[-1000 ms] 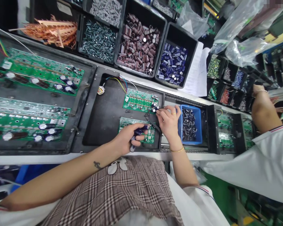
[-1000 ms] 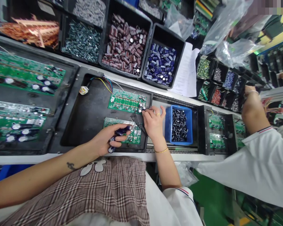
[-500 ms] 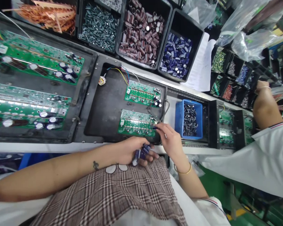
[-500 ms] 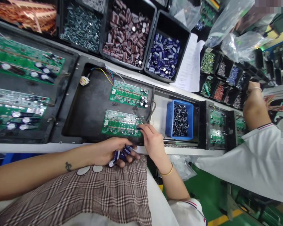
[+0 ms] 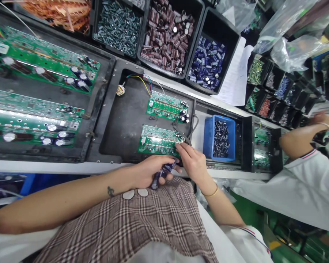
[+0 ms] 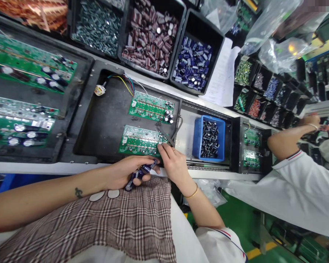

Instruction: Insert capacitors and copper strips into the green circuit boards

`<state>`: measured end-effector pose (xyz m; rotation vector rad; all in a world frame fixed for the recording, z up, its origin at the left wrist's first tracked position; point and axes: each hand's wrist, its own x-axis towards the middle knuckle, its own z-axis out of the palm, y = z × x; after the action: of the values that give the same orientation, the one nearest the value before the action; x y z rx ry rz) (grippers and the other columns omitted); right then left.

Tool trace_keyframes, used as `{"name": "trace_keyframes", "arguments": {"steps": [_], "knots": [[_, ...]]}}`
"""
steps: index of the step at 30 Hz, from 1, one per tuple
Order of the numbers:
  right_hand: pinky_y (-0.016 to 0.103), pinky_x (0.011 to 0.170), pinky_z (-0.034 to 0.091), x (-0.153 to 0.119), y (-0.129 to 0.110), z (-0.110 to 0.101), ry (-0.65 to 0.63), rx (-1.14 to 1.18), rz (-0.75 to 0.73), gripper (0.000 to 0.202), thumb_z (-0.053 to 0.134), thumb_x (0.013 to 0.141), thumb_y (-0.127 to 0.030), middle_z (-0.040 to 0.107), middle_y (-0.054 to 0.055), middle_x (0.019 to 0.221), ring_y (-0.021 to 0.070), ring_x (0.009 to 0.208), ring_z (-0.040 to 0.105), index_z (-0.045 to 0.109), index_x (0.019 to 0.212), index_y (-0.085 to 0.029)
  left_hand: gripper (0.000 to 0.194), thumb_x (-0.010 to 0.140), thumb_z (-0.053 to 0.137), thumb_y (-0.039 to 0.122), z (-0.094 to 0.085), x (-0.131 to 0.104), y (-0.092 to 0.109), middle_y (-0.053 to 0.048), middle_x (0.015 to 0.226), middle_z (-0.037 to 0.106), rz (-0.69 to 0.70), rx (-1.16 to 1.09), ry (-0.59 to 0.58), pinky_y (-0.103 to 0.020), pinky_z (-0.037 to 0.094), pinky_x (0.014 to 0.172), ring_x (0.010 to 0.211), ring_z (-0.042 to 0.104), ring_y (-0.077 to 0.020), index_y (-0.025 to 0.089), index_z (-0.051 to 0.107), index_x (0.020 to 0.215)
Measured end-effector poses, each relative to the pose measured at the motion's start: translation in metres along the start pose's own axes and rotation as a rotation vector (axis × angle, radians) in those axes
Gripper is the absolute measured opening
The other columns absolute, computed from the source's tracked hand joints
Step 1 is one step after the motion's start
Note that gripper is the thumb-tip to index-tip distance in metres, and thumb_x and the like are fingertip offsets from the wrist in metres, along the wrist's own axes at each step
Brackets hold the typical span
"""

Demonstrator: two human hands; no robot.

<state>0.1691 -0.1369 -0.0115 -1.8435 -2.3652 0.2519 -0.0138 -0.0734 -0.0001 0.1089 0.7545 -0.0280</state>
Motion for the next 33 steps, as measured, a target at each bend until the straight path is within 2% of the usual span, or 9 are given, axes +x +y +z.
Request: {"name": "trace_keyframes", "arguments": {"steps": [4, 7, 9, 12, 14, 18, 22, 27, 33], "knots": [[0.030, 0.084, 0.055, -0.004, -0.019, -0.023, 0.070, 0.216, 0.175, 0.034, 0.051, 0.095, -0.028, 0.069, 0.007, 0.112, 0.0180, 0.097, 0.067, 0.056, 0.129, -0.023, 0.007, 0.085, 0.057, 0.024, 0.004, -0.004, 0.001, -0.006, 0.078, 0.066, 0.031, 0.008, -0.011, -0.012, 0.024, 0.031, 0.042, 0.050, -0.0073, 0.017, 0.056, 0.085], [0.029, 0.078, 0.056, -0.008, -0.030, -0.037, -0.022, 0.377, 0.220, 0.026, 0.053, 0.094, -0.031, 0.072, 0.004, 0.097, 0.0161, 0.084, 0.068, 0.063, 0.117, -0.024, 0.009, 0.088, 0.053, 0.023, 0.007, -0.006, 0.000, 0.000, 0.058, 0.056, 0.040, 0.037, 0.023, -0.013, 0.026, 0.030, 0.040, 0.049, -0.0094, 0.017, 0.054, 0.081], [0.029, 0.080, 0.055, -0.009, -0.029, -0.034, -0.020, 0.382, 0.225, 0.020, 0.052, 0.094, -0.027, 0.072, 0.004, 0.096, 0.0164, 0.087, 0.067, 0.066, 0.108, -0.022, 0.011, 0.089, 0.049, 0.021, 0.009, -0.006, -0.002, -0.003, 0.061, 0.059, 0.025, 0.056, 0.016, -0.016, 0.035, 0.033, 0.044, 0.054, -0.0116, 0.015, 0.056, 0.085], [0.030, 0.087, 0.054, -0.009, -0.018, -0.017, 0.059, 0.323, 0.222, 0.020, 0.050, 0.094, -0.020, 0.070, 0.007, 0.103, 0.0170, 0.095, 0.066, 0.068, 0.104, -0.020, 0.014, 0.088, 0.046, 0.013, 0.008, -0.004, -0.005, -0.011, 0.084, 0.068, -0.004, 0.020, 0.002, -0.025, 0.053, 0.050, 0.061, 0.066, -0.0162, 0.011, 0.058, 0.093], [0.029, 0.089, 0.054, -0.009, -0.011, -0.005, 0.062, 0.296, 0.192, 0.022, 0.048, 0.094, -0.018, 0.069, 0.007, 0.106, 0.0169, 0.098, 0.066, 0.068, 0.104, -0.020, 0.013, 0.089, 0.046, 0.012, 0.005, -0.002, -0.007, -0.014, 0.091, 0.069, -0.025, 0.011, 0.015, -0.030, 0.056, 0.060, 0.070, 0.068, -0.0188, 0.009, 0.058, 0.093], [0.031, 0.089, 0.054, -0.012, -0.009, 0.004, 0.039, 0.183, 0.141, 0.029, 0.045, 0.092, -0.011, 0.067, 0.007, 0.113, 0.0183, 0.102, 0.064, 0.066, 0.110, -0.021, 0.021, 0.095, 0.044, 0.024, 0.000, 0.001, -0.008, -0.017, 0.083, 0.069, -0.093, 0.072, 0.005, -0.022, 0.048, 0.048, 0.059, 0.064, -0.0150, 0.008, 0.057, 0.092], [0.033, 0.087, 0.054, -0.016, -0.011, 0.002, 0.008, 0.092, 0.027, 0.036, 0.041, 0.090, -0.007, 0.065, 0.008, 0.120, 0.0200, 0.103, 0.063, 0.062, 0.117, -0.019, 0.021, 0.093, 0.051, 0.028, -0.003, 0.000, -0.011, -0.004, 0.069, 0.058, -0.042, 0.092, 0.037, -0.014, 0.026, 0.035, 0.046, 0.046, -0.0051, 0.009, 0.058, 0.087], [0.033, 0.091, 0.053, -0.018, -0.006, 0.004, 0.044, 0.115, -0.032, 0.037, 0.040, 0.090, -0.005, 0.065, 0.007, 0.121, 0.0194, 0.106, 0.062, 0.063, 0.115, -0.020, 0.013, 0.086, 0.059, 0.020, -0.005, -0.002, -0.013, -0.003, 0.084, 0.057, 0.031, 0.119, 0.013, -0.016, 0.033, 0.039, 0.058, 0.051, -0.0063, 0.010, 0.062, 0.094], [0.038, 0.089, 0.051, -0.017, -0.001, 0.007, 0.069, 0.041, -0.189, 0.028, 0.047, 0.094, -0.014, 0.067, 0.010, 0.121, 0.0238, 0.109, 0.060, 0.062, 0.117, -0.014, 0.016, 0.090, 0.055, 0.026, -0.003, 0.000, -0.011, -0.001, 0.071, 0.052, 0.000, 0.097, 0.023, -0.014, 0.026, 0.038, 0.051, 0.044, -0.0051, 0.012, 0.053, 0.082]]}}
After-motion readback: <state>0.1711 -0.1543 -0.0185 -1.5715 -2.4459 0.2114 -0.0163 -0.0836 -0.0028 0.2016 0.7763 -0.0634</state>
